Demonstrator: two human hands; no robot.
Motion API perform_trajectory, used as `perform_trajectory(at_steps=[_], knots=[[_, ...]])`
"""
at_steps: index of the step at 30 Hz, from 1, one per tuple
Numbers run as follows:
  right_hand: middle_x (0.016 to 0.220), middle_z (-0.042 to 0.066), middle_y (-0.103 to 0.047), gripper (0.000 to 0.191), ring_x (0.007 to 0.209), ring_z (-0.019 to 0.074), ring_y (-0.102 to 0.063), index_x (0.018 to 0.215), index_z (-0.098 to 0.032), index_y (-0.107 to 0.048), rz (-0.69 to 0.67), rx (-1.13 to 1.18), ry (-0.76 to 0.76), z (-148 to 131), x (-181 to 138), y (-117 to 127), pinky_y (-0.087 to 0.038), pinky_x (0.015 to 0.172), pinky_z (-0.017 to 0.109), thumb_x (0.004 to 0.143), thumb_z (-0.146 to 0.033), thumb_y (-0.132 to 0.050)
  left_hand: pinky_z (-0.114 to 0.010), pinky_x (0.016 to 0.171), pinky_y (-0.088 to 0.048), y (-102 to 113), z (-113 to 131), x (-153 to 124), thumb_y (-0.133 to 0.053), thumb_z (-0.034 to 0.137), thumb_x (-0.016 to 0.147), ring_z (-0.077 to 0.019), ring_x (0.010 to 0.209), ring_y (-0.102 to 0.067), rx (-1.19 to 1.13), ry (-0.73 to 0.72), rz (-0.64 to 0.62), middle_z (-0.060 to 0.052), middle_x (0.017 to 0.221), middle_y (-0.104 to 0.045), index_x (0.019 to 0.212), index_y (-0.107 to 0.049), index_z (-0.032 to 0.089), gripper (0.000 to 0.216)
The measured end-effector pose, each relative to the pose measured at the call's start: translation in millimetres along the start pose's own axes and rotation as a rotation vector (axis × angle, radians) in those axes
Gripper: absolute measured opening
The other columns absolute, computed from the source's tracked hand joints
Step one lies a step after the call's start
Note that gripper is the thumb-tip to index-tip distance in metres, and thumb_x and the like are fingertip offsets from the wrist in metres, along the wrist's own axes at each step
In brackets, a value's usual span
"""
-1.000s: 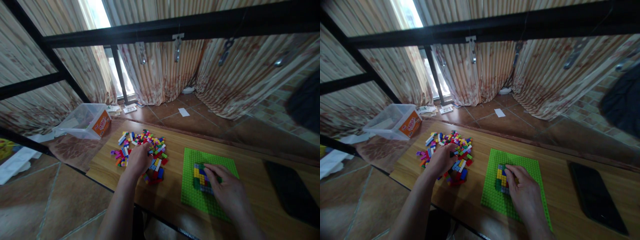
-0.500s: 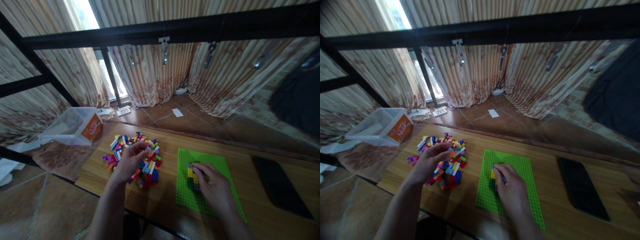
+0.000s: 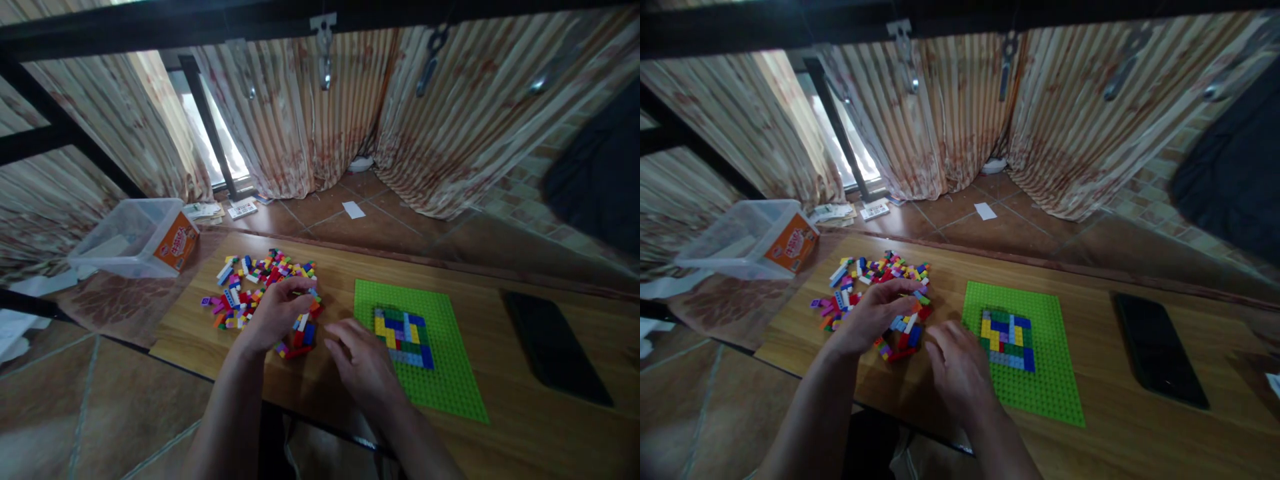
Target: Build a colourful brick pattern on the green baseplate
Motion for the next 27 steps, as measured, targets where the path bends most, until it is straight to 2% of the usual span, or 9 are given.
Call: perform_trajectory(at_steps=[2,5,9,11,18,23,27], knots=[[0.099,0.006,-0.068,0.021,0.092,0.0199,-0.063,0.103,-0.021,-0.067,-0.054,0.01,0.031,-4,2,-10,-0.051,0.082,0.035,0.092,-0.017,-0.049,-0.023,0.062,-0.045,6,-2,1,-0.067,0.031,0.07,-0.0125,0.068,-0.058,0.066,-0.027,0.013,-0.003,0.083,-0.069,0.101,-0.069,0.012,0.037],[0.105,0.008,-0.066,0.024,0.098,0.0208,-0.061,0.107,-0.021,-0.067,-0.066,0.024,0.053,-6,7,-21,-0.051,0.086,0.036,0.091,-0.016,-0.05,-0.024,0.059,-0.044,13,-8,4,-0.062,0.031,0.073,-0.0136,0.066,-0.058,0.176,-0.029,0.043,-0.003,0.079,-0.07,0.101,-0.07,0.011,0.035],[0.111,0.007,-0.064,0.025,0.104,0.0221,-0.058,0.108,-0.023,-0.067,-0.112,-0.012,0.055,-5,16,-31,-0.049,0.091,0.038,0.087,-0.016,-0.055,-0.024,0.058,-0.044,20,-15,6,-0.058,0.026,0.075,-0.0156,0.068,-0.061,0.334,-0.04,0.131,-0.003,0.077,-0.071,0.102,-0.072,0.012,0.033],[0.111,0.007,-0.064,0.023,0.105,0.0224,-0.058,0.106,-0.023,-0.068,-0.133,-0.026,0.048,-4,18,-33,-0.048,0.093,0.039,0.087,-0.017,-0.057,-0.024,0.06,-0.045,22,-18,7,-0.056,0.025,0.076,-0.0165,0.071,-0.062,0.388,-0.046,0.13,-0.004,0.079,-0.072,0.103,-0.072,0.013,0.034],[0.103,0.006,-0.063,0.018,0.098,0.0211,-0.058,0.101,-0.023,-0.069,-0.121,-0.066,-0.003,-5,19,-34,-0.049,0.086,0.036,0.088,-0.02,-0.056,-0.025,0.059,-0.044,26,-18,8,-0.05,0.023,0.076,-0.0164,0.063,-0.06,0.614,-0.084,0.161,-0.001,0.069,-0.069,0.089,-0.073,0.017,0.027],[0.098,0.008,-0.06,0.017,0.094,0.0225,-0.057,0.097,-0.021,-0.068,-0.04,-0.144,-0.036,-4,15,-29,-0.049,0.084,0.037,0.092,-0.024,-0.052,-0.024,0.057,-0.042,26,-17,9,-0.049,0.025,0.077,-0.0161,0.058,-0.058,0.632,-0.052,0.181,0.001,0.061,-0.064,0.098,-0.072,0.018,0.033],[0.1,0.008,-0.059,0.016,0.094,0.0215,-0.057,0.1,-0.021,-0.066,-0.026,-0.096,-0.037,-1,10,-22,-0.05,0.085,0.036,0.092,-0.025,-0.053,-0.023,0.051,-0.038,26,-17,10,-0.05,0.026,0.075,-0.0147,0.052,-0.054,0.591,-0.047,0.174,0.002,0.059,-0.062,0.098,-0.072,0.017,0.033]])
Point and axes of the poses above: each hand's wrist, its own x-axis towards the middle knuckle, its own y-axis out of the back of the hand, z = x × y, the point moved 3 cm from there along x, towards the middle knuckle
